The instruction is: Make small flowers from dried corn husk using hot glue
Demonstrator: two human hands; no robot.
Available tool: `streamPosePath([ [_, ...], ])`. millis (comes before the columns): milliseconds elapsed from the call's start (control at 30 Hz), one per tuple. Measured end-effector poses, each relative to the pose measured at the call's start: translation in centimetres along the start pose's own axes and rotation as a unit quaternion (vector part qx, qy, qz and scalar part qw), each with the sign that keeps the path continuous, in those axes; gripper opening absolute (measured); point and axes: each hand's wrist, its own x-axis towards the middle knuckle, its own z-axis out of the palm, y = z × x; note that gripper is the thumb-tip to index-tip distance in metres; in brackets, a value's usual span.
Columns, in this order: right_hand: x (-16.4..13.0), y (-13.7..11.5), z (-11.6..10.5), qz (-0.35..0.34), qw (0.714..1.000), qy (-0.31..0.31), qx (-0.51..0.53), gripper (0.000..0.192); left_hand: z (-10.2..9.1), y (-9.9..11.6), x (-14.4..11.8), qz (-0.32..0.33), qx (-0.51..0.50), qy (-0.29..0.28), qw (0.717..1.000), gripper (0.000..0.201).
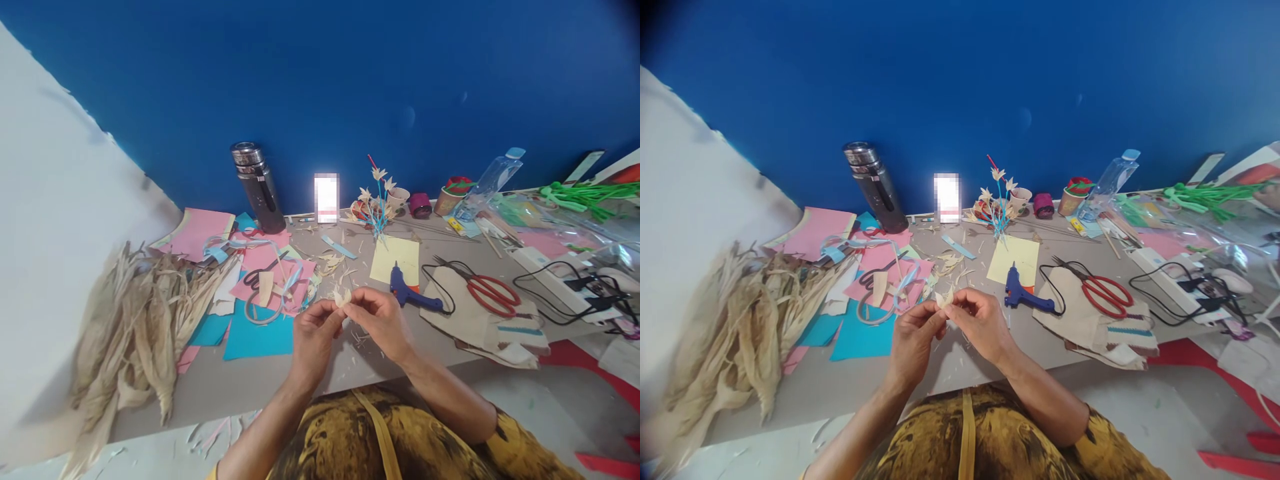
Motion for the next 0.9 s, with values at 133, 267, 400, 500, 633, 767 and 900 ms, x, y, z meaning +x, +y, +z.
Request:
streamPosePath([
  [133, 0.1, 0.4, 0.1, 0.007, 1.000, 0.021, -0.007, 0.022, 0.1, 0.1, 0.1, 0.002, 0.026, 0.004, 1.000, 0.022],
  [267, 0.1, 0.5, 0.5, 0.015, 0.998, 0.056, 0.002, 0.025, 0.0, -0.2, 0.3, -0.004, 0.032, -0.002, 0.999, 0.022],
  [400, 0.1, 1.0, 0.6, 0.015, 0.997, 0.078, 0.024, 0.027, -0.2, -0.7, 0.4, -0.004, 0.014, -0.003, 1.000, 0.019],
  [500, 0.1, 1.4, 0.5, 0.018, 0.996, 0.071, 0.047, 0.026, -0.1, -0.8, 0.5, -0.004, 0.005, -0.007, 1.000, 0.020],
  [633, 0.0, 1.7, 0.2, 0.034, 0.995, 0.052, 0.078, 0.023, 0.2, -0.9, 0.6, -0.011, 0.008, -0.019, 1.000, 0.023],
  [767, -0.1, 2.2, -0.4, 0.008, 0.993, 0.094, 0.077, 0.020, 0.6, -1.2, 0.8, -0.018, 0.007, -0.024, 1.000, 0.023],
  [900, -0.4, 2.4, -1.4, -0.029, 0.995, 0.088, 0.023, 0.015, 1.1, -1.3, 1.1, -0.024, 0.006, -0.025, 0.999, 0.019],
])
